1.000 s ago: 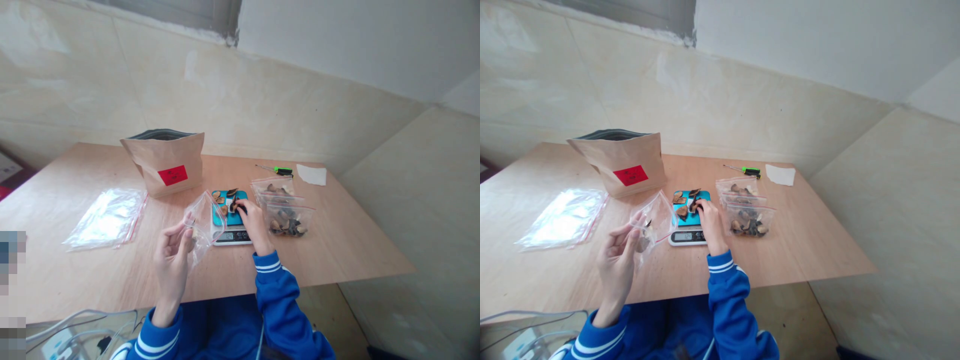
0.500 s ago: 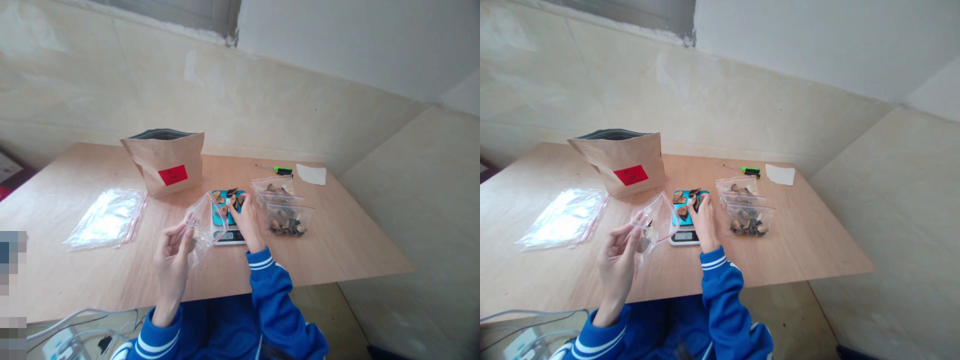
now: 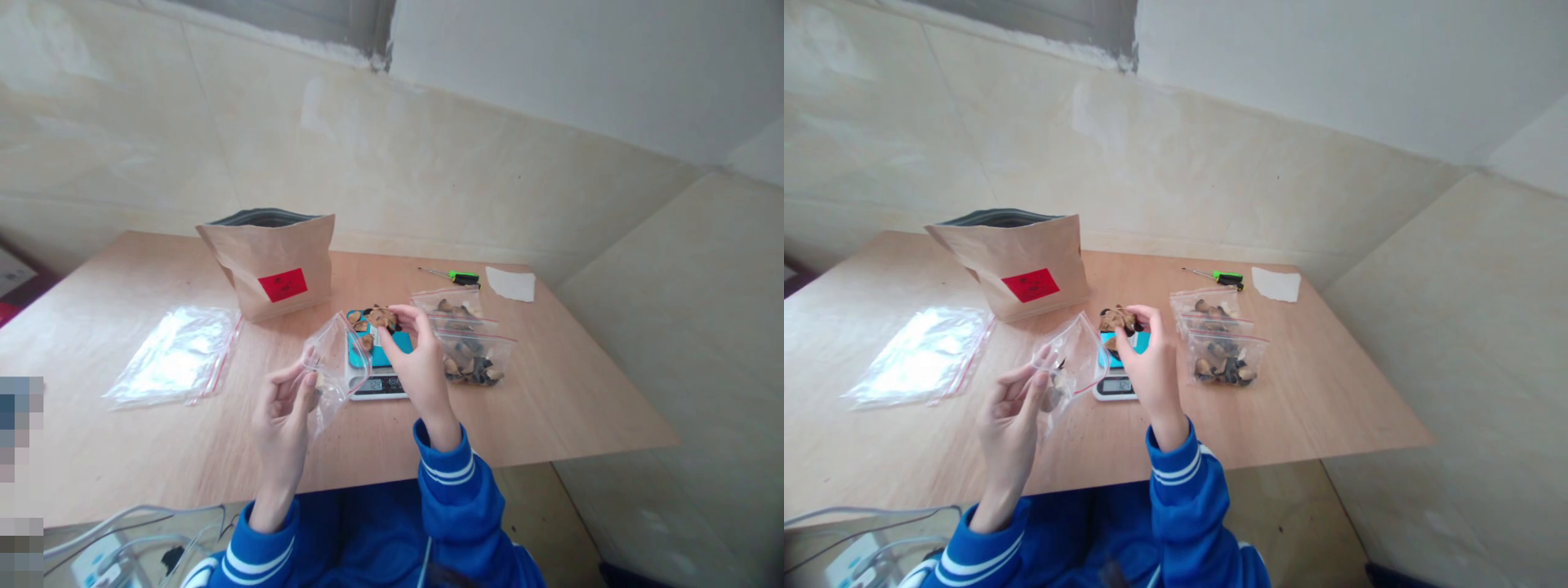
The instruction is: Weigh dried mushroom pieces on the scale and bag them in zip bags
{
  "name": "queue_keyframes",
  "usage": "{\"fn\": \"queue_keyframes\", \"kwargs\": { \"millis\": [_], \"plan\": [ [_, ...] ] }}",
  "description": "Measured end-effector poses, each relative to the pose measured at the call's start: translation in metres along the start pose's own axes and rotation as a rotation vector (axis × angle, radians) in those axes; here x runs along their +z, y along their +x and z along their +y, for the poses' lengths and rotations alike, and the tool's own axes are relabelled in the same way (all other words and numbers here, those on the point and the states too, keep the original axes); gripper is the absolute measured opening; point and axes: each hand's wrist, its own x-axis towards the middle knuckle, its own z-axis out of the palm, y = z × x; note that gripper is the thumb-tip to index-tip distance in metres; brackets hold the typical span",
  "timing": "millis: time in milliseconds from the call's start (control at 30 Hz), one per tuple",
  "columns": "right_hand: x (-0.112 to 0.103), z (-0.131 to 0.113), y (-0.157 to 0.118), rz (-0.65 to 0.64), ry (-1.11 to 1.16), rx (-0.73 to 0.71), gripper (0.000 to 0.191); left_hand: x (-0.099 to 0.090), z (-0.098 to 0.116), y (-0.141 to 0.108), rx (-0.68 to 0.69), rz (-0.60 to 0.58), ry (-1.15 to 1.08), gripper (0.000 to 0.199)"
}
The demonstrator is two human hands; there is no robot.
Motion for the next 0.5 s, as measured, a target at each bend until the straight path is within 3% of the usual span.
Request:
{"fn": "queue_keyframes", "kwargs": {
  "millis": [133, 233, 367, 500],
  "plan": [
    [-0.007, -0.033, -0.007, -0.234, 0.004, -0.063, 0.034, 0.001, -0.001, 0.0, 0.002, 0.028, 0.02, 0.034],
    [-0.01, -0.04, -0.007, -0.405, 0.102, -0.063, 0.029, 0.001, -0.003, 0.0, 0.019, 0.079, 0.034, 0.035],
    [-0.007, -0.024, 0.002, -0.324, 0.131, -0.058, 0.025, 0.0, -0.003, 0.0, 0.046, 0.072, -0.002, 0.03],
    [0.009, 0.013, 0.008, -0.3, -0.128, -0.089, 0.027, -0.001, -0.002, 0.001, 0.087, 0.073, -0.025, 0.025]
  ]
}}
